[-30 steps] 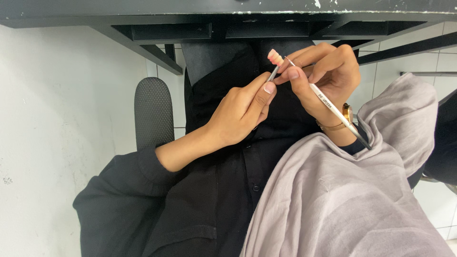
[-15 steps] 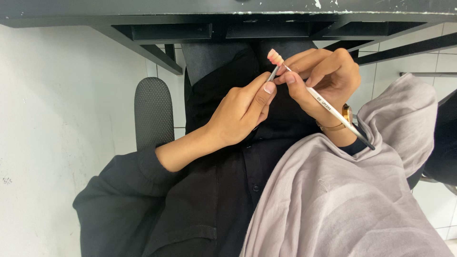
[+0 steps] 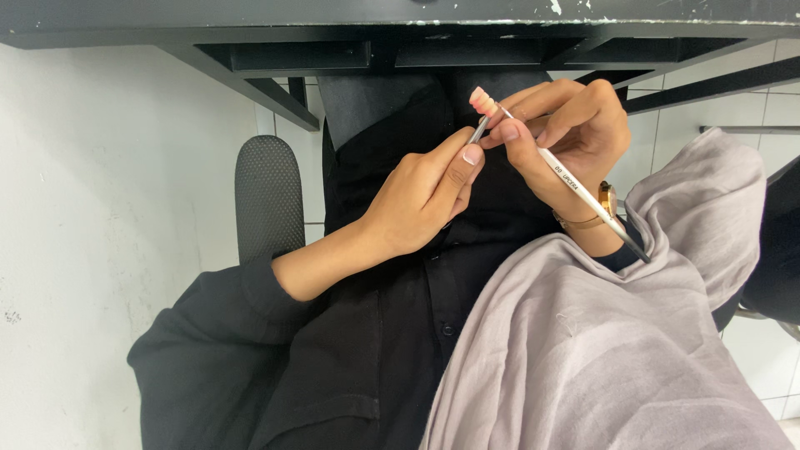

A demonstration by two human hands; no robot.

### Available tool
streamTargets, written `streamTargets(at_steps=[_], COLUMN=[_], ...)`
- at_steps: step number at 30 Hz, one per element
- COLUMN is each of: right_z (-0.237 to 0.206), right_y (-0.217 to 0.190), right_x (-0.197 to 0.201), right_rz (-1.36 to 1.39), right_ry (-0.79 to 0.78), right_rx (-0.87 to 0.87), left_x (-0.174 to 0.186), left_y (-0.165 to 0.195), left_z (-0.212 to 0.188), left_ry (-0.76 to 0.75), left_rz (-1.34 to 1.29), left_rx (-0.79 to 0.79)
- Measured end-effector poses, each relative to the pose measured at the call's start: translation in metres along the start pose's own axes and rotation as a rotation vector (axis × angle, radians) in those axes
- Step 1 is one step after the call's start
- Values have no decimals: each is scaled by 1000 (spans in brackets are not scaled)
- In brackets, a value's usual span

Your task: The person holds a small denture set on a metal mandrel in one hand and uses a fine brush to apply and shape pink ceramic/acrylic material onto the denture teeth and gum area, rotating the mandrel to reach different surfaces while working over their lap.

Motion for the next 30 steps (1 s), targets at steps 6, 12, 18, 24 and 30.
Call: streamTargets(at_steps=[6,12,18,24,30], right_z=[2,5,-5,-14,-10], right_y=[-3,-5,28,42,23], right_x=[-1,-1,21,16,14], right_rz=[-30,22,766,1640,944], right_ry=[2,42,215,195,91], right_rx=[32,-43,-343,-509,-333], left_x=[1,1,0,0,3], left_y=[2,4,3,4,4], left_z=[0,0,0,1,0], left_ry=[9,14,1,-14,-8], left_rz=[9,9,12,8,9], left_rx=[-11,-28,-14,-26,-25])
Point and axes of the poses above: each hand's wrist, its own z-axis towards the middle knuckle, its own x-axis out of the back of the hand, y = z × x, the point moved 7 cm from there along z, towards the middle knuckle, and after that the axes turned 7 degrees about -y, right-handed, at the moved point
